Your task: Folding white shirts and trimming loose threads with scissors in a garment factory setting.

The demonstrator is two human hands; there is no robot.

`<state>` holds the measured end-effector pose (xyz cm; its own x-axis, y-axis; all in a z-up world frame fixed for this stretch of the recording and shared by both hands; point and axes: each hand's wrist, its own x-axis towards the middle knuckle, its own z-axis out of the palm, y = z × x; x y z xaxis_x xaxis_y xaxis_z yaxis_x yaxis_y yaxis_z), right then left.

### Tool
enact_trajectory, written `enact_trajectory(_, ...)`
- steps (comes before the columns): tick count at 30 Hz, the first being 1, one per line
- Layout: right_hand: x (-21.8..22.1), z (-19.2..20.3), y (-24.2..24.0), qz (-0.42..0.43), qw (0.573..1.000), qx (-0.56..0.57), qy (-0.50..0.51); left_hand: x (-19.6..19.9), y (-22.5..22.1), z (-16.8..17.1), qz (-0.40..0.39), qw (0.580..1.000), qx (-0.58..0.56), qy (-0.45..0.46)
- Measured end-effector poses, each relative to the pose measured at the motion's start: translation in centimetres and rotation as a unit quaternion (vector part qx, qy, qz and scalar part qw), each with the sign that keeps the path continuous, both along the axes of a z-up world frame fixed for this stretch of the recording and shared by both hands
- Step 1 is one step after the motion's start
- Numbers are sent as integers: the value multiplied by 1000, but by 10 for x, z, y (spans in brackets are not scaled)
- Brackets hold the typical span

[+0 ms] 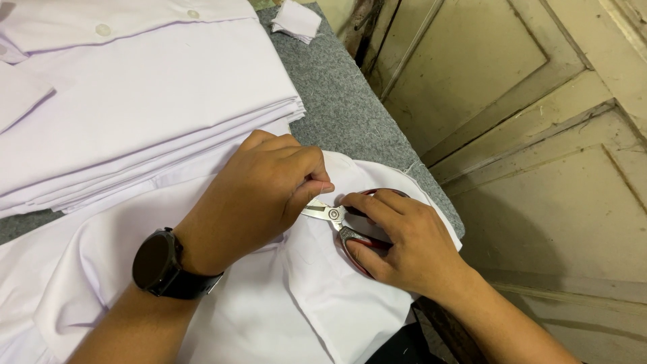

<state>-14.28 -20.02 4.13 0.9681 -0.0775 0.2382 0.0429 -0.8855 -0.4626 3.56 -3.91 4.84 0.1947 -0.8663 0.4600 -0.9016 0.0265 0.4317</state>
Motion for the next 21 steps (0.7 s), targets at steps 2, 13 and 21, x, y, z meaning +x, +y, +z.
enact_trajectory(2, 0, 0, 0, -1, 1000, -2, 4, 0, 0, -1, -3, 1000, -3, -3)
enact_trajectory(13, -1, 0, 1, 2, 1000, -8, -1, -1, -1, -2, -1, 1000, -7, -7)
enact_trajectory(21, 0, 1, 3, -6, 1000, -5, -12, -2, -2, -3, -2, 1000, -9, -9)
